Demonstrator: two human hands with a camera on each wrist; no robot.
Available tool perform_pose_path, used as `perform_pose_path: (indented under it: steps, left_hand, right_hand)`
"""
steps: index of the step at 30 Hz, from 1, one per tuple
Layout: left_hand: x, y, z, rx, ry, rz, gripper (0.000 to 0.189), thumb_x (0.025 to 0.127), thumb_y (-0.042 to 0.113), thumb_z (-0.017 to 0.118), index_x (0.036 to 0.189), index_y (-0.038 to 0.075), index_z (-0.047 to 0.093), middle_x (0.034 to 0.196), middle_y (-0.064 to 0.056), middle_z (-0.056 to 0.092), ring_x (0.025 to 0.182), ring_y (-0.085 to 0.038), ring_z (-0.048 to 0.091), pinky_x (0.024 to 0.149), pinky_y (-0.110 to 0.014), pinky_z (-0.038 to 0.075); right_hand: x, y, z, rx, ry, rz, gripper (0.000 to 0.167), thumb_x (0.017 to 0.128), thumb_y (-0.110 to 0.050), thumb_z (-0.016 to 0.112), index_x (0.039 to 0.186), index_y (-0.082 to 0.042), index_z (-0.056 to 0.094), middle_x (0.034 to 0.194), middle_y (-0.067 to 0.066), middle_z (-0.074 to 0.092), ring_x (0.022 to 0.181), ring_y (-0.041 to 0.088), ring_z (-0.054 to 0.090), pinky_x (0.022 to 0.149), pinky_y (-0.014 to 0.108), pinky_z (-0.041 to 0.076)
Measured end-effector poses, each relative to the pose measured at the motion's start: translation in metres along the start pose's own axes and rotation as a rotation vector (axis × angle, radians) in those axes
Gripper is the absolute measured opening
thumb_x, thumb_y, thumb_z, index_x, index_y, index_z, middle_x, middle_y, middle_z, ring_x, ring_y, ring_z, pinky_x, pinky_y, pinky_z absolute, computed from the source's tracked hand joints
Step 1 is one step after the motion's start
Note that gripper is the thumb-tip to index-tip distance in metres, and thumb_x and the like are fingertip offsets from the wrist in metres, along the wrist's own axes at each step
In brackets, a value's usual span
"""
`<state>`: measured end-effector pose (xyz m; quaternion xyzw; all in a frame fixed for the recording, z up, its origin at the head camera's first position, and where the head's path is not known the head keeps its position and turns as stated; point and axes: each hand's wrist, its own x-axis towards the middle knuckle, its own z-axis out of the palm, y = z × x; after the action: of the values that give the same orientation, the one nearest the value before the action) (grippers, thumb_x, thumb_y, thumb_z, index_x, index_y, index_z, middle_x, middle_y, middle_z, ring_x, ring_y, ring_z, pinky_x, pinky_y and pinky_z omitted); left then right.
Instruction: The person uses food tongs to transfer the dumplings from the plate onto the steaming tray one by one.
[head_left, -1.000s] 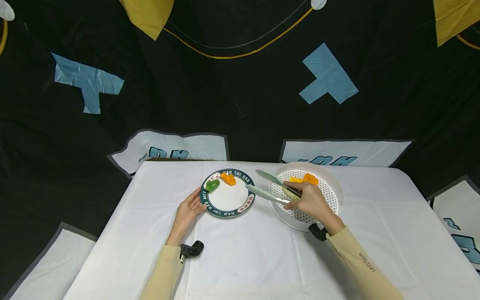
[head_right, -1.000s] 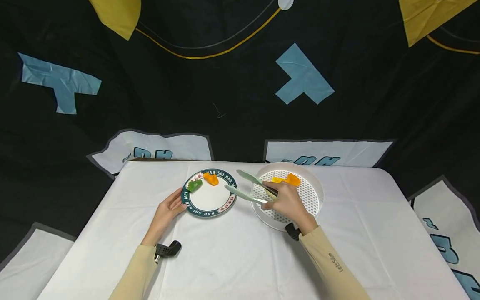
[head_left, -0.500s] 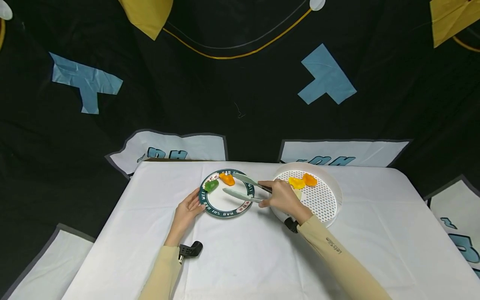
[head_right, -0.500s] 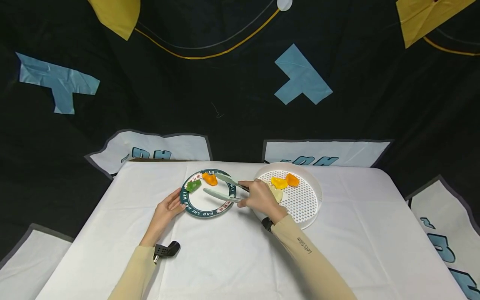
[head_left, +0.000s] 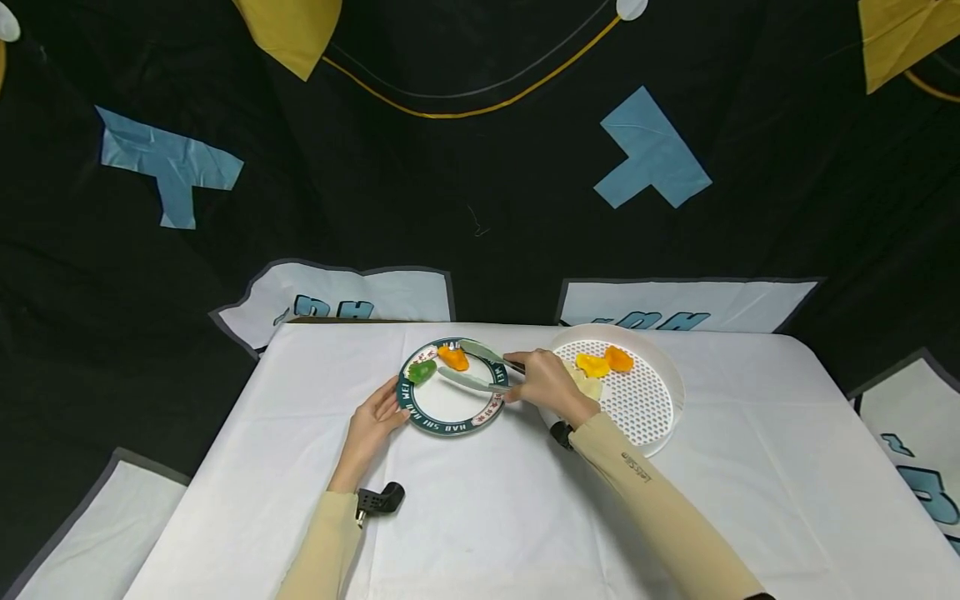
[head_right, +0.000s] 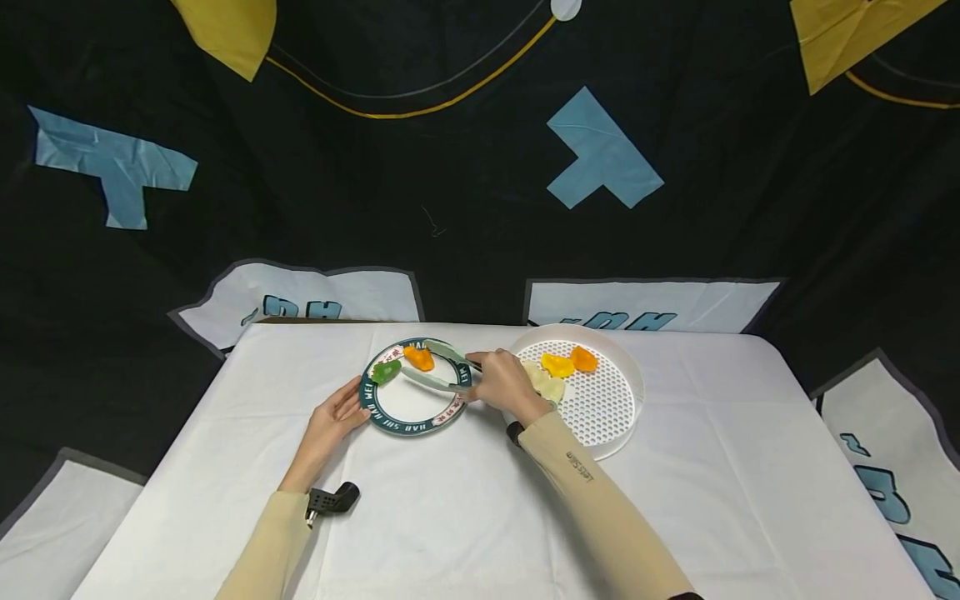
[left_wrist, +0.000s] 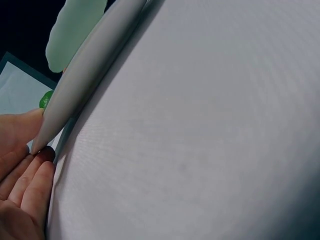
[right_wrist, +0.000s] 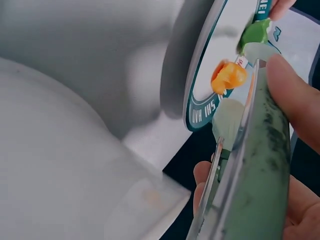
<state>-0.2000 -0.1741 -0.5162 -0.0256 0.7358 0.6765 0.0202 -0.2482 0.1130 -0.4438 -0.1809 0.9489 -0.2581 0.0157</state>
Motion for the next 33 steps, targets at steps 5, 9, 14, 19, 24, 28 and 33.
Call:
perform_pose_path:
  steps: [5,9,14,19,24,28,33]
  left_hand:
    - [0.000,0.000,0.000,-0.028,-0.013,0.011,0.064,0.088,-0.006,0.061,0.146,-0.002,0.033,0.148,-0.023,0.033,0.135,-0.032,0.036,0.103,-0.018,0.039]
    - [0.000,0.000,0.000,-0.040,-0.024,0.016,0.065,0.088,-0.007,0.061,0.146,-0.003,0.032,0.148,-0.024,0.032,0.135,-0.033,0.035,0.103,-0.018,0.040]
    - [0.001,-0.001,-0.001,-0.030,-0.018,0.013,0.064,0.088,-0.007,0.061,0.146,-0.003,0.033,0.148,-0.024,0.033,0.134,-0.032,0.036,0.101,-0.017,0.041]
    - [0.001,-0.002,-0.001,-0.029,-0.013,0.015,0.065,0.087,-0.008,0.061,0.146,-0.004,0.033,0.148,-0.025,0.033,0.134,-0.033,0.036,0.101,-0.016,0.041]
    - [0.001,-0.003,-0.001,-0.017,-0.007,0.016,0.065,0.087,-0.008,0.060,0.146,-0.004,0.033,0.147,-0.025,0.033,0.134,-0.033,0.036,0.102,-0.017,0.040]
    - [0.002,-0.004,-0.001,-0.012,0.000,0.005,0.065,0.087,-0.008,0.060,0.146,-0.004,0.033,0.147,-0.025,0.034,0.134,-0.032,0.037,0.102,-0.017,0.040]
    - [0.001,-0.002,-0.001,-0.002,0.001,-0.002,0.065,0.088,-0.007,0.060,0.146,-0.003,0.033,0.146,-0.025,0.035,0.134,-0.031,0.037,0.101,-0.016,0.040]
  right_hand:
    - [0.006,-0.002,0.002,-0.030,-0.010,0.015,0.065,0.065,-0.021,0.087,0.123,-0.004,0.065,0.103,0.011,0.070,0.079,0.021,0.052,0.071,0.034,0.050]
    - [0.008,-0.002,0.004,-0.043,-0.014,0.013,0.065,0.065,-0.021,0.087,0.123,-0.004,0.065,0.107,0.011,0.070,0.079,0.021,0.052,0.075,0.035,0.051]
    - [0.010,-0.003,0.006,-0.055,-0.028,0.006,0.065,0.065,-0.021,0.087,0.123,-0.003,0.065,0.109,0.011,0.069,0.081,0.021,0.053,0.080,0.035,0.052]
    - [0.012,-0.005,0.008,-0.062,-0.033,0.011,0.063,0.066,-0.019,0.087,0.122,-0.003,0.065,0.114,0.012,0.067,0.092,0.023,0.059,0.089,0.037,0.052]
    - [0.012,-0.006,0.009,-0.052,-0.004,0.014,0.056,0.068,-0.016,0.087,0.119,-0.004,0.068,0.113,0.010,0.068,0.095,0.024,0.059,0.086,0.037,0.052]
    - [0.010,-0.004,0.009,-0.042,0.033,-0.002,0.052,0.068,-0.012,0.085,0.116,-0.005,0.070,0.111,0.008,0.069,0.093,0.023,0.060,0.084,0.037,0.053]
    - [0.006,-0.001,0.007,-0.004,0.061,-0.017,0.049,0.068,-0.010,0.084,0.114,-0.006,0.071,0.110,0.007,0.070,0.092,0.023,0.061,0.084,0.038,0.053]
